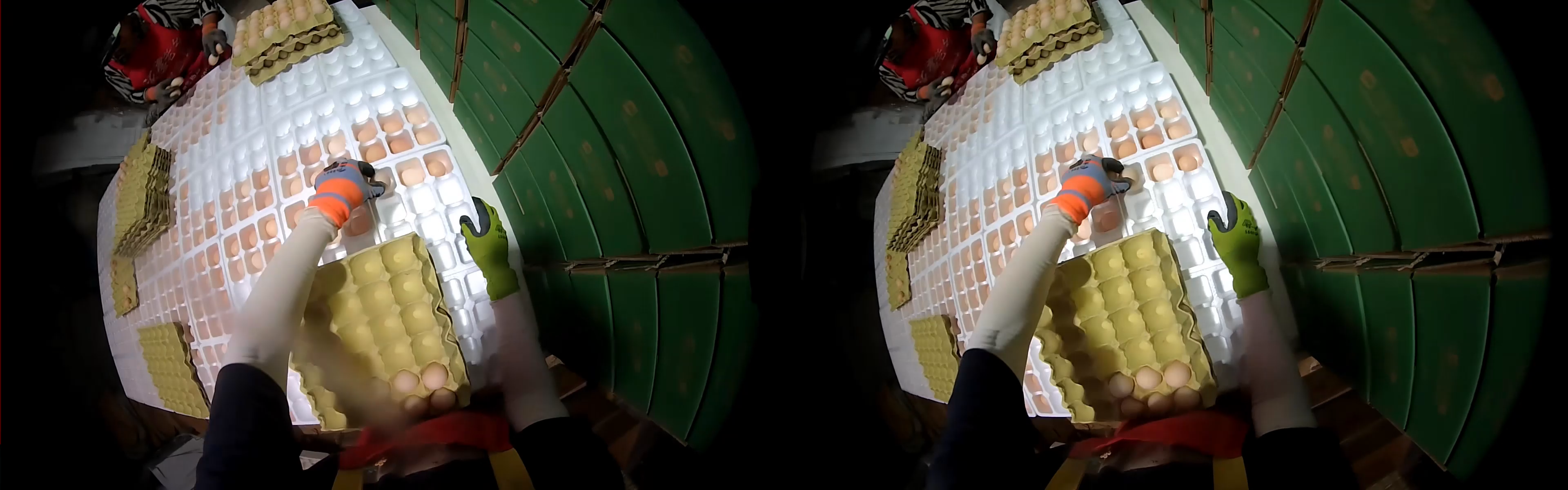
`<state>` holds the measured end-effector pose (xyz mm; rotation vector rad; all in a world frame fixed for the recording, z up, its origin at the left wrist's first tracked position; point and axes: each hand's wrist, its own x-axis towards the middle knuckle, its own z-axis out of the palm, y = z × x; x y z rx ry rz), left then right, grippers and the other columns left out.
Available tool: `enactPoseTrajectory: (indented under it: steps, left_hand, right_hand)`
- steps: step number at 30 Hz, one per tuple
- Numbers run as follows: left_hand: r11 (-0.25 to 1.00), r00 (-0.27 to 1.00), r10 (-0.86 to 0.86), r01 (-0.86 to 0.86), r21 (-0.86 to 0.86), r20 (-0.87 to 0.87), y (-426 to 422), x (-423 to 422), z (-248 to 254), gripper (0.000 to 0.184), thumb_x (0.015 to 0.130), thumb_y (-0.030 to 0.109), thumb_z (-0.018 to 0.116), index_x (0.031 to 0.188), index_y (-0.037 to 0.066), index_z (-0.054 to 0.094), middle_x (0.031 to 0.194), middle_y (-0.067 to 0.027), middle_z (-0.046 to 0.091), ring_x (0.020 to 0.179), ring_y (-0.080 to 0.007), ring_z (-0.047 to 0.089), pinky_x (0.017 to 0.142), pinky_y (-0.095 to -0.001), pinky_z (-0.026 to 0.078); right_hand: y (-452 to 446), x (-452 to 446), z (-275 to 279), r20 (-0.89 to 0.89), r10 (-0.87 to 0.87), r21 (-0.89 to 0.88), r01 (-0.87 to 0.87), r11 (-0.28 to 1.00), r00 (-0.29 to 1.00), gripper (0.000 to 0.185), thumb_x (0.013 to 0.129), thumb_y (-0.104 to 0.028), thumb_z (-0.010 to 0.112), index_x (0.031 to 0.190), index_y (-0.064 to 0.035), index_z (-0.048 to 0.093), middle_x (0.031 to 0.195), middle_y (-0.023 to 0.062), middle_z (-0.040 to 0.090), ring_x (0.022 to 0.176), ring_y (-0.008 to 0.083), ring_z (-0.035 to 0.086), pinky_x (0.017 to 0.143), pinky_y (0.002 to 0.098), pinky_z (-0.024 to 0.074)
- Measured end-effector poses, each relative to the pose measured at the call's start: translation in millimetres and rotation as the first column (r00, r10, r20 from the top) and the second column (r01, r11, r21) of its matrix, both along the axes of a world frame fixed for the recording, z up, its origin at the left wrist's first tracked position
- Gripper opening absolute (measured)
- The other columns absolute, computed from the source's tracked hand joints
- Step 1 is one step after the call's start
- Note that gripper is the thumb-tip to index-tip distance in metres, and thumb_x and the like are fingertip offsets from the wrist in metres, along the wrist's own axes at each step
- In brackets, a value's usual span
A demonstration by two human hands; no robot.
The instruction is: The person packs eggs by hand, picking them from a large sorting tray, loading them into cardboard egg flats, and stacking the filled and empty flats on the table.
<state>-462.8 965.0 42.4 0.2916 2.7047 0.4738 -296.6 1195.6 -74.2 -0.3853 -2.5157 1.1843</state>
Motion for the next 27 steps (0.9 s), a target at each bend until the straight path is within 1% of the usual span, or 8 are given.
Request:
enactPoseTrajectory:
  steps: [2,4,9,13,18,21,25,27]
  left_hand:
    - [0.993,0.999,-0.027,0.022,-0.118,-0.044,3,3,-10,0.043,0.077,0.035,0.08,0.112,0.012,0.071,0.101,-0.0067,0.072,0.097,-0.0185,0.067,0.086,-0.0309,0.052]
    - [0.934,0.985,-0.132,0.16,0.319,-0.108,-1,21,-15,0.036,0.081,0.032,0.075,0.112,0.014,0.071,0.108,-0.005,0.07,0.097,-0.0211,0.068,0.087,-0.0321,0.052]
    - [0.93,0.928,-0.342,0.357,0.087,-0.151,11,47,-15,0.028,0.086,0.009,0.064,0.113,0.015,0.07,0.113,-0.0078,0.066,0.103,-0.0253,0.063,0.09,-0.0335,0.051]
    - [0.658,0.941,-0.329,0.292,0.694,-0.083,34,28,-30,0.038,0.088,0.013,0.065,0.125,0.012,0.062,0.129,-0.0104,0.059,0.115,-0.0293,0.057,0.1,-0.0377,0.044]
    - [0.707,0.584,-0.68,0.681,-0.189,-0.442,52,31,-66,0.052,0.093,0.031,0.056,0.143,0.021,0.048,0.153,-0.0099,0.036,0.142,-0.0371,0.028,0.115,-0.0478,0.025]
    - [0.736,0.718,-0.509,0.649,0.192,-0.475,21,28,-32,0.041,0.091,0.032,0.058,0.13,0.018,0.059,0.141,-0.0138,0.05,0.129,-0.0378,0.046,0.108,-0.0459,0.036]
    - [0.741,0.983,-0.083,0.172,0.649,-0.166,-34,137,65,0.038,0.086,0.027,0.068,0.122,0.013,0.063,0.118,-0.0129,0.062,0.109,-0.0325,0.056,0.093,-0.0435,0.046]
    - [0.717,0.888,-0.313,0.454,0.529,-0.338,-60,203,87,0.037,0.085,0.028,0.07,0.117,0.013,0.064,0.116,-0.0101,0.06,0.109,-0.0295,0.056,0.092,-0.0426,0.046]
  right_hand:
    - [1,-1,-3,-0.012,-0.005,-0.034,0.005,0.999,1.0,0.049,0.084,-0.025,0.069,0.127,-0.006,0.055,0.117,0.0173,0.06,0.108,0.0383,0.056,0.093,0.0459,0.046]
    - [-2,-2,-2,-0.019,-0.019,0.077,0.02,0.997,1.0,0.047,0.084,-0.025,0.069,0.125,-0.0072,0.056,0.114,0.0167,0.06,0.106,0.0377,0.056,0.09,0.046,0.0465]
    - [-2,-3,6,0.016,-0.032,0.061,0.031,0.998,0.999,0.045,0.084,-0.027,0.068,0.125,-0.0088,0.057,0.115,0.0155,0.06,0.106,0.0374,0.056,0.091,0.0461,0.046]
    - [-1,-3,1,0.029,-0.008,0.064,0.006,0.998,1.0,0.044,0.085,-0.025,0.066,0.125,-0.0085,0.056,0.117,0.0153,0.06,0.108,0.0372,0.055,0.091,0.0463,0.0461]
    - [3,-3,2,0.028,-0.007,-0.017,0.007,1.0,1.0,0.045,0.083,-0.018,0.069,0.125,-0.0062,0.056,0.118,0.0188,0.059,0.109,0.0378,0.055,0.093,0.0447,0.0462]
    - [3,3,-12,-0.195,-0.103,-0.135,0.077,0.988,0.975,0.04,0.079,-0.012,0.073,0.116,-0.0035,0.063,0.11,0.0159,0.063,0.1,0.0339,0.062,0.086,0.0409,0.0497]
    - [-11,79,131,-0.037,0.351,-0.501,-0.321,0.803,0.936,0.043,0.074,-0.001,0.077,0.115,-0.0041,0.065,0.106,0.0116,0.064,0.099,0.0269,0.06,0.085,0.0336,0.049]
    - [-12,113,165,-0.155,0.743,-0.058,-0.757,0.651,0.651,0.048,0.074,-0.025,0.08,0.119,-0.0142,0.068,0.126,0.0101,0.058,0.115,0.0299,0.053,0.096,0.0422,0.0424]
